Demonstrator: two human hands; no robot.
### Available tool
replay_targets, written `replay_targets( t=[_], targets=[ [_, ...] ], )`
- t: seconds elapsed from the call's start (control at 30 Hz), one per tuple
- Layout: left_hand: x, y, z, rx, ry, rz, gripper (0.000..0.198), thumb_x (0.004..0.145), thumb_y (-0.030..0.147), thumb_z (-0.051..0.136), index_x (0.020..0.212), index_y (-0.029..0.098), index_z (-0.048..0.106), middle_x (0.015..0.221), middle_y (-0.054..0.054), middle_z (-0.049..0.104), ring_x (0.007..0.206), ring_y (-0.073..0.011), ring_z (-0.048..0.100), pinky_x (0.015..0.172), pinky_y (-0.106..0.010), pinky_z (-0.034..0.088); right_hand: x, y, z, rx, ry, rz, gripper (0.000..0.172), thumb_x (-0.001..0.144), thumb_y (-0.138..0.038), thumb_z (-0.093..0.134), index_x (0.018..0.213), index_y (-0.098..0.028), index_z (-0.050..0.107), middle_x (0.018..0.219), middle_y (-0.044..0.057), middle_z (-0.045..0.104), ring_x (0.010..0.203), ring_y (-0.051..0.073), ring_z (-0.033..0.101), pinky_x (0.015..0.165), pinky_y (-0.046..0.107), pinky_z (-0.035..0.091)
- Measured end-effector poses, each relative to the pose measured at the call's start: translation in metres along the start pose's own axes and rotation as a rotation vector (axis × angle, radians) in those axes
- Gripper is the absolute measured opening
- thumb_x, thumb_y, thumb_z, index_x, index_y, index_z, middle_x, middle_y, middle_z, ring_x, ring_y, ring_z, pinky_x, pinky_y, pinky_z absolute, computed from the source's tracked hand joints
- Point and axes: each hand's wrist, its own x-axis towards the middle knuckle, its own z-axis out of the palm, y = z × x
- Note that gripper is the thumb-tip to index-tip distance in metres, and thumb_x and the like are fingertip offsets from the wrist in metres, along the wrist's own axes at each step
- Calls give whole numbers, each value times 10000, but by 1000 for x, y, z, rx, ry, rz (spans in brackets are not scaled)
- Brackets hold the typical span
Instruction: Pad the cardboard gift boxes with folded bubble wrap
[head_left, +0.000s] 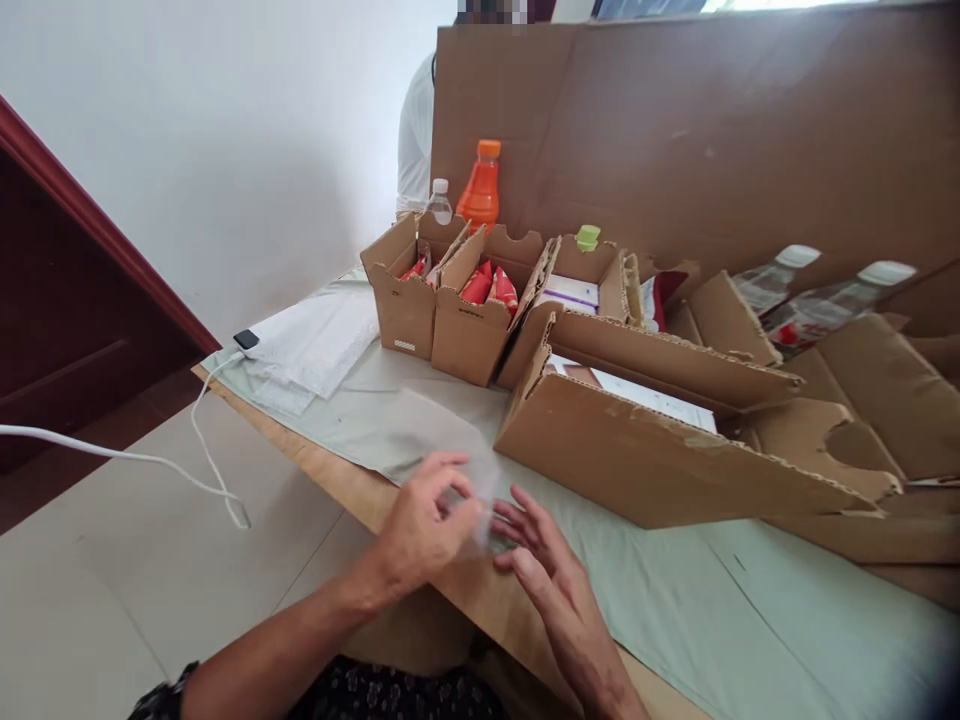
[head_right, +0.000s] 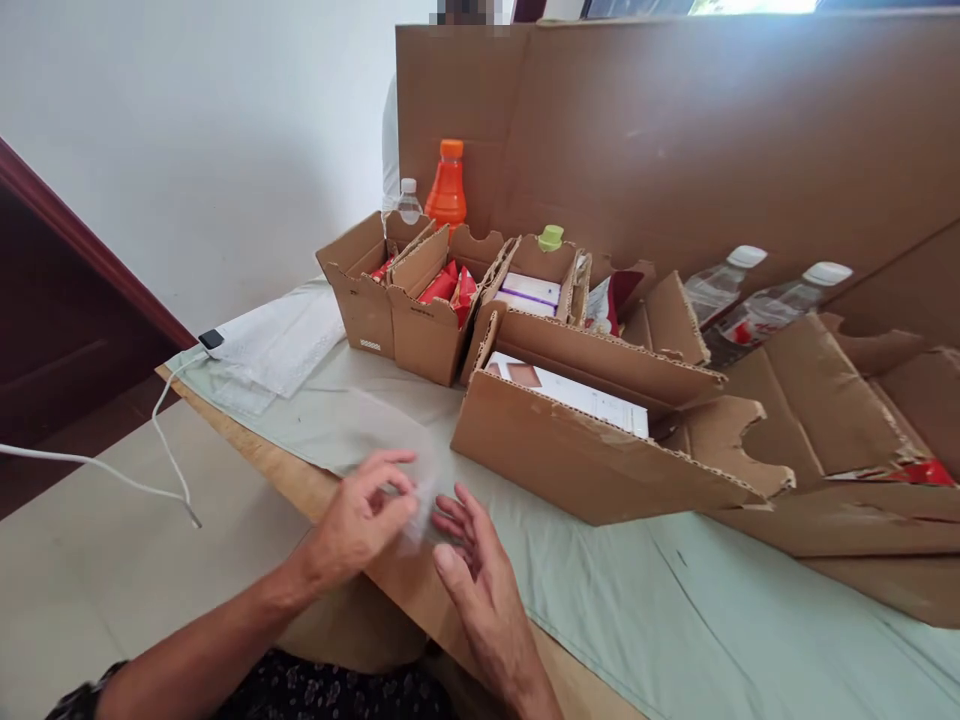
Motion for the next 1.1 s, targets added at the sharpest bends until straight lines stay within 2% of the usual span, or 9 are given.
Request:
replay_targets(
  t=[0.07,0.13,0.23,0.33,0.43,0.57,0.83,0.97,1.1],
  targets=[
    [-8,0,18,-68,-161,21,176,912,355,616,935,232,740,1365,-130,674,1208,-296,683,807,-357,604,9,1,1,-44,88,13,731,854,-642,711,1450,-246,560,1420,159,679,1234,326,699,985,472,606],
    [-7,-1,14,-45,-217,56,240,957,376,581,1056,242,754,1416,-124,654,1246,-289,662,813,-350,609,12,4,-7,-99,174,61,740,838,-651,715,1416,-213,569,1233,152,759,1035,303,754,882,446,626],
    [17,-10,-29,274,-7,159,247,927,357,602,1078,237,757,1441,-122,640,1158,-274,686,823,-369,611,9,9,-28,-143,194,118,710,869,-667,656,1386,-186,583,911,90,779,759,252,727,704,385,608],
    [62,-27,-90,692,313,127,265,890,296,575,1077,224,748,1424,-125,639,1333,-308,581,1066,-456,529,4,13,-47,-231,203,123,636,872,-641,662,1340,-211,627,847,57,770,745,240,718,707,361,592],
    [100,-45,-138,791,423,26,303,839,281,602,1091,178,737,1349,-185,650,1343,-381,535,1160,-573,417,1,17,-57,-269,243,121,599,858,-626,675,1296,-217,661,869,62,787,788,251,744,744,363,606],
    [125,-66,-161,858,483,-82,354,801,281,621,1112,162,742,1300,-213,668,1304,-444,525,1118,-632,407,-3,23,-54,-358,304,102,569,859,-618,666,1265,-221,705,1005,91,806,911,275,765,823,384,625],
    [121,-42,-171,810,575,-98,284,834,275,503,921,183,757,1148,-163,745,1110,-356,670,1057,-493,477,-10,25,-49,-388,361,66,493,885,-609,653,1175,-225,760,1092,96,802,960,274,762,849,381,634],
    [81,-17,-137,688,395,-46,289,831,413,530,881,222,740,1060,-73,788,919,-264,720,858,-366,562,-12,12,-67,-379,369,82,457,862,-569,683,1155,-227,762,974,76,802,858,248,752,764,350,621],
    [42,-5,-88,329,153,-121,329,752,542,665,776,218,719,1054,-77,797,875,-247,702,689,-304,538,-11,0,-95,-440,317,106,437,829,-504,672,1145,-215,758,914,63,784,817,236,725,749,356,594]
  ],
)
